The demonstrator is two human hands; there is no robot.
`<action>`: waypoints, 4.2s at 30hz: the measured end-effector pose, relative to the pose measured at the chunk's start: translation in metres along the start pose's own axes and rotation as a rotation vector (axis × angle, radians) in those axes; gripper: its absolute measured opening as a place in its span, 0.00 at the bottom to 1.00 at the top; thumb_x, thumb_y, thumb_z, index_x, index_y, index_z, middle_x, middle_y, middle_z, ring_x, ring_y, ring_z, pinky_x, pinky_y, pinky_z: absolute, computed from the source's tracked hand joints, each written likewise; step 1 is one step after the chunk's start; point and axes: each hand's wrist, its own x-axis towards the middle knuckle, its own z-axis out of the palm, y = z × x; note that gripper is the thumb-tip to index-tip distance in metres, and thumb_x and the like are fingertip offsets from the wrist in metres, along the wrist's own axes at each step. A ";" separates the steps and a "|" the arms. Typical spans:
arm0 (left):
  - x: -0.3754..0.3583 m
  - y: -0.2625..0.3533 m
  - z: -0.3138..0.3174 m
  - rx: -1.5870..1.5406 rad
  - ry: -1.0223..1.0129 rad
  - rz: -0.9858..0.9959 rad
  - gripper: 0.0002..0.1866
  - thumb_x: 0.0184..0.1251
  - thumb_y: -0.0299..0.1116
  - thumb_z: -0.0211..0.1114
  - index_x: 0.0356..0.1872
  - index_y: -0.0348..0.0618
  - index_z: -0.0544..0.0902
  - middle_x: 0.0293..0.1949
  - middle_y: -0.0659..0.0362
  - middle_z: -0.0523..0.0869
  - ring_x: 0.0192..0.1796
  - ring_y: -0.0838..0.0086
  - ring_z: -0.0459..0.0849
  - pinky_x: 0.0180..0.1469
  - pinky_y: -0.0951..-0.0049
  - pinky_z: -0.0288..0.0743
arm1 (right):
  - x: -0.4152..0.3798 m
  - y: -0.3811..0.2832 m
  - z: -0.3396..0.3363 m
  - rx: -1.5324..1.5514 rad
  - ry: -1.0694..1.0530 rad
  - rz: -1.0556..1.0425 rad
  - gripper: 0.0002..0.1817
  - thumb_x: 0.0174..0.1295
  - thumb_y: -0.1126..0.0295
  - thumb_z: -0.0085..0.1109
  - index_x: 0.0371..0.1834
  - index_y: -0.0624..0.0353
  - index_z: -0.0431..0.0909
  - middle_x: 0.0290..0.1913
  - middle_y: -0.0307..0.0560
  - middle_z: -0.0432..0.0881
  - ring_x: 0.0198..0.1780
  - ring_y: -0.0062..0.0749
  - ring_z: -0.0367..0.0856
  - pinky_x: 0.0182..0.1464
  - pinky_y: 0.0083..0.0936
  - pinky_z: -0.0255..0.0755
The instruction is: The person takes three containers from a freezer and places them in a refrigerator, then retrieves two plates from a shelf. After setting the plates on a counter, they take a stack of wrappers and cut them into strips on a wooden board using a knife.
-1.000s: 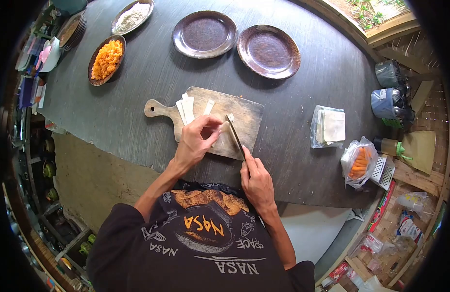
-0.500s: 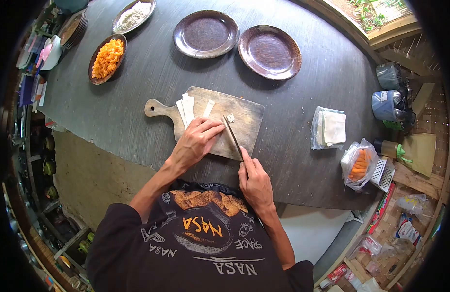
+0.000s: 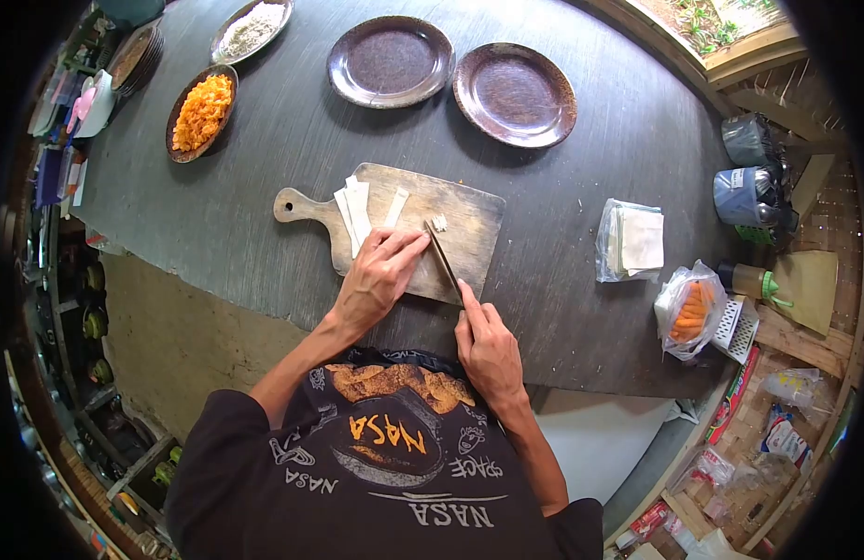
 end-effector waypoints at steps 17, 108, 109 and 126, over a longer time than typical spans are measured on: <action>-0.002 0.004 0.005 0.069 0.045 -0.023 0.22 0.63 0.23 0.70 0.60 0.36 0.85 0.57 0.56 0.87 0.58 0.62 0.82 0.65 0.63 0.77 | -0.014 0.010 0.000 -0.037 -0.011 -0.011 0.31 0.71 0.76 0.57 0.79 0.49 0.70 0.36 0.51 0.76 0.33 0.47 0.81 0.40 0.43 0.78; -0.007 0.001 0.009 0.032 0.116 0.001 0.22 0.62 0.22 0.70 0.60 0.35 0.85 0.56 0.56 0.89 0.52 0.64 0.83 0.60 0.67 0.80 | -0.006 0.002 -0.001 -0.097 -0.041 -0.026 0.30 0.73 0.74 0.56 0.80 0.51 0.68 0.37 0.52 0.77 0.33 0.49 0.82 0.39 0.45 0.80; -0.006 0.001 0.008 0.038 0.116 0.004 0.22 0.62 0.22 0.69 0.60 0.35 0.85 0.56 0.56 0.89 0.52 0.64 0.83 0.60 0.67 0.79 | -0.007 0.003 0.000 -0.104 -0.038 -0.029 0.31 0.73 0.74 0.56 0.80 0.51 0.68 0.37 0.51 0.76 0.33 0.49 0.82 0.39 0.45 0.80; -0.007 -0.002 0.010 0.017 0.152 0.013 0.21 0.62 0.21 0.70 0.58 0.36 0.85 0.54 0.57 0.89 0.52 0.65 0.83 0.59 0.68 0.80 | -0.008 0.008 0.004 -0.116 -0.005 -0.088 0.31 0.73 0.73 0.56 0.80 0.53 0.67 0.36 0.51 0.75 0.31 0.50 0.81 0.35 0.45 0.79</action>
